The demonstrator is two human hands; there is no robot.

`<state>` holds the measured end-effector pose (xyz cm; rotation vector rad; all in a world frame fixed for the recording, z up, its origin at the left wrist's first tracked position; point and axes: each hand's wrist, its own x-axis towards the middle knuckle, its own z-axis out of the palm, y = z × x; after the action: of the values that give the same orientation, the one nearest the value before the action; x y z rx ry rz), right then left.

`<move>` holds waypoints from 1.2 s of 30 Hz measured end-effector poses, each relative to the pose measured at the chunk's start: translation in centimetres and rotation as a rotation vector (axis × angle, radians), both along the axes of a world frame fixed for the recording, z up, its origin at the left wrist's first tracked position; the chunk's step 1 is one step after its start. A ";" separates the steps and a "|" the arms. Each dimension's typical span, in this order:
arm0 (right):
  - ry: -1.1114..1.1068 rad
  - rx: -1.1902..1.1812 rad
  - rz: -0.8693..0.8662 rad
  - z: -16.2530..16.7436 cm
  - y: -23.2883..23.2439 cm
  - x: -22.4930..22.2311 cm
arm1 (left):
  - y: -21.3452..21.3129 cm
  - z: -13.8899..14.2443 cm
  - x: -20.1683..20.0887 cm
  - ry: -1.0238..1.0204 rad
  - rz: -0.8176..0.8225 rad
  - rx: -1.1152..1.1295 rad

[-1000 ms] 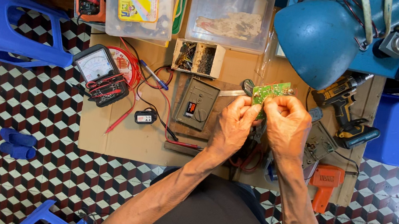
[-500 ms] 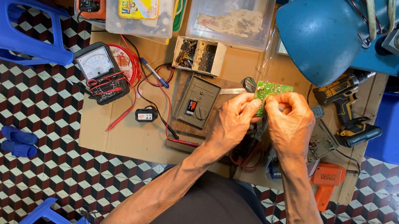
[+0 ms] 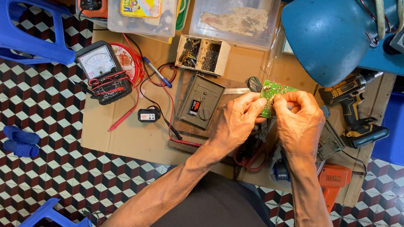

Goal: The person holds a green circuit board and repeatedly uses a small metal tool to scrape or clean the surface of the board. The person rotates the board to access different areas while continuing the scraping motion.

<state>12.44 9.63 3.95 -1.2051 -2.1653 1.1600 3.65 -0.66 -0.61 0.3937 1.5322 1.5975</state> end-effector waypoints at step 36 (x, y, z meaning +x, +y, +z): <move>-0.045 -0.066 0.087 0.5 0.3 0.0 | 0.8 -0.7 -1.5 0.126 -0.069 -0.043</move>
<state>12.44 9.98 4.46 -1.1848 -2.2490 1.2611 2.11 0.11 -1.29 0.5262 1.6271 1.5077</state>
